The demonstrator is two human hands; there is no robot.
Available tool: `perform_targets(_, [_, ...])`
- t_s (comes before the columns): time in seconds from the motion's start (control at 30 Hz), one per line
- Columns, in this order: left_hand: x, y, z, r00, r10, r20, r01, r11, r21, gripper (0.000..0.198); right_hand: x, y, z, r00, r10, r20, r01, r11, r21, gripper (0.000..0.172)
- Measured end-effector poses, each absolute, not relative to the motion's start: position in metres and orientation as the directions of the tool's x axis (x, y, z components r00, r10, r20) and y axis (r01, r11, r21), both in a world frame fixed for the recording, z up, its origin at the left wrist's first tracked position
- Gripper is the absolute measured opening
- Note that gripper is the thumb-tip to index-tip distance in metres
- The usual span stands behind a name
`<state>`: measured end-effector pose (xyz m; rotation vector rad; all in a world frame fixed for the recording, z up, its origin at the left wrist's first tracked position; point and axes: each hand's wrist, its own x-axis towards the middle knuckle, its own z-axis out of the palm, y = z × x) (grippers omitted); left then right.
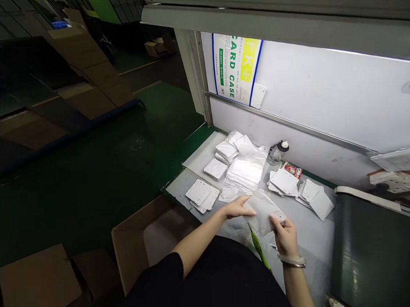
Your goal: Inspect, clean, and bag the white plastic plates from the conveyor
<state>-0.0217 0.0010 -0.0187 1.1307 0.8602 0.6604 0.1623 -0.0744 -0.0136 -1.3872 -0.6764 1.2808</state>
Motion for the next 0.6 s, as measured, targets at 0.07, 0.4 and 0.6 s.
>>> perform_targets(0.07, [-0.031, 0.012, -0.030, 0.537, 0.794, -0.286, -0.039, 0.362, 0.931, 0.060, 0.157, -0.072, -0.011, 0.252, 0.901, -0.352, -0.235, -0.296, -0.926, 0.043])
perform_targets(0.4, [-0.151, 0.145, -0.079, -0.128, 0.857, -0.499, 0.133, 0.513, 0.848, 0.034, 0.221, -0.105, -0.028, 0.331, 0.774, -0.540, -0.365, -0.423, -0.830, 0.040])
perform_targets(0.6, [-0.171, 0.183, -0.098, -0.201, 0.844, -0.497, 0.443, 0.531, 0.723, 0.033, 0.233, -0.130, -0.053, 0.305, 0.699, -0.647, -0.489, -0.468, -0.736, 0.039])
